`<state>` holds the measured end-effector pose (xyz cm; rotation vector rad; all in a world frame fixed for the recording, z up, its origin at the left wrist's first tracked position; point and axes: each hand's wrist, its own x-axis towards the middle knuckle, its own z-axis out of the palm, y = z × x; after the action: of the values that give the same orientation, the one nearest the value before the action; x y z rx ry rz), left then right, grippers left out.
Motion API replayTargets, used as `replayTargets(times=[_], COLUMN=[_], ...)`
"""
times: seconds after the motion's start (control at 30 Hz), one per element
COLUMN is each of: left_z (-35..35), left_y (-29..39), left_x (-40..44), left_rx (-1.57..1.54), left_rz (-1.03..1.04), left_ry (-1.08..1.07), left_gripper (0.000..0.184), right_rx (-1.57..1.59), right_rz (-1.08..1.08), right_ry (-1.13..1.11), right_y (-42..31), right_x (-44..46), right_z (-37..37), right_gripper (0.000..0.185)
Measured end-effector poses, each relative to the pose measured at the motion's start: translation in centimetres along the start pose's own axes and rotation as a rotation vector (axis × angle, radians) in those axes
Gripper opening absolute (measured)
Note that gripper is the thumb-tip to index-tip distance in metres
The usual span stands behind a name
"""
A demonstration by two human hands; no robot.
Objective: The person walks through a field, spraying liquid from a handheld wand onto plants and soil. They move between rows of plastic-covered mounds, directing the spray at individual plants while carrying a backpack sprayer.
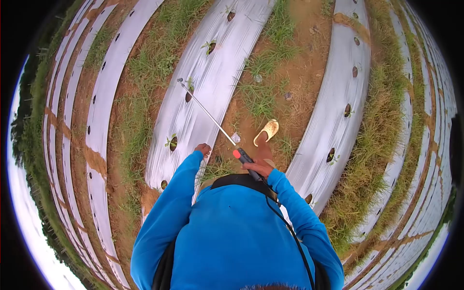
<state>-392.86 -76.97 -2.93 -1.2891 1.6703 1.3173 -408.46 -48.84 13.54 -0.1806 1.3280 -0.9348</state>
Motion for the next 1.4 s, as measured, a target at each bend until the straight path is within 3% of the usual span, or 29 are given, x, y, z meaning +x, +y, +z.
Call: replayTargets(times=[0.13,0.2,0.23,0.33,0.4,0.57,0.67,0.73,0.8,0.83,0.93,1.0,1.13,1.2,1.23,1.3,1.4], left_z=[0.7,0.7,0.4,-0.5,-1.1,-1.6,-0.8,-0.6,-0.3,-0.3,-3.6,-5.9,-9.2,-10.0,-10.4,-10.8,-10.1], left_y=[5.4,10.4,13.1,22.3,29.5,41.3,48.9,54.3,56.5,60.3,71.0,77.8,90.1,94.2,95.8,99.5,103.4], left_x=[1.0,0.2,-0.3,1.4,2.4,13.1,18.8,23.6,28.2,27.7,27.0,28.2,31.4,34.0,35.8,39.4,42.9], left_rx=[-0.095,-0.091,-0.110,-0.005,-0.094,-0.062,-0.122,-0.094,-0.171,-0.185,0.024,-0.177,-0.237,-0.171,-0.170,-0.043,-0.110], left_rz=[-0.146,-0.092,-0.054,0.033,-0.020,0.127,0.130,0.052,-0.133,-0.130,-0.022,0.198,0.182,0.207,0.203,-0.028,-0.140], left_ry=[-0.045,-0.077,-0.082,-0.057,-0.059,-0.056,-0.061,-0.039,-0.204,-0.220,-0.118,-0.073,-0.101,0.000,0.007,-0.025,-0.027], left_gripper=[0.028,0.028,0.027,0.027,0.029,0.027,0.028,0.023,0.024,0.024,0.023,0.030,0.031,0.029,0.029,0.022,0.024], right_rx=[0.151,-0.024,0.075,0.110,0.115,0.084,0.137,0.135,0.088,-0.010,-0.087,-0.080,-0.072,-0.037,-0.040,-0.059,0.035], right_rz=[-0.130,-0.202,-0.184,-0.177,-0.170,-0.087,-0.091,-0.076,-0.107,-0.071,-0.032,-0.075,-0.077,-0.054,-0.027,-0.017,-0.179], right_ry=[0.026,0.121,-0.004,-0.060,-0.098,-0.009,0.012,0.059,0.046,0.072,0.085,0.069,0.054,0.031,0.024,0.006,-0.006], right_y=[-6.7,-9.2,-11.3,-18.1,-21.2,-27.5,-35.6,-40.1,-43.3,-45.7,-52.9,-56.3,-60.2,-61.0,-61.7,-64.1,-69.1], right_x=[1.0,1.6,1.5,-0.6,0.1,5.5,6.3,8.1,9.4,9.3,8.9,9.3,12.6,15.2,16.6,18.9,21.0], right_z=[-11.3,-16.2,-18.6,-25.0,-29.2,-39.1,-45.1,-50.2,-54.4,-56.6,-62.4,-66.5,-74.6,-79.1,-81.6,-87.4,-95.9], right_gripper=[0.043,0.040,0.039,0.039,0.040,0.044,0.045,0.044,0.044,0.046,0.048,0.048,0.047,0.050,0.049,0.048,0.044])
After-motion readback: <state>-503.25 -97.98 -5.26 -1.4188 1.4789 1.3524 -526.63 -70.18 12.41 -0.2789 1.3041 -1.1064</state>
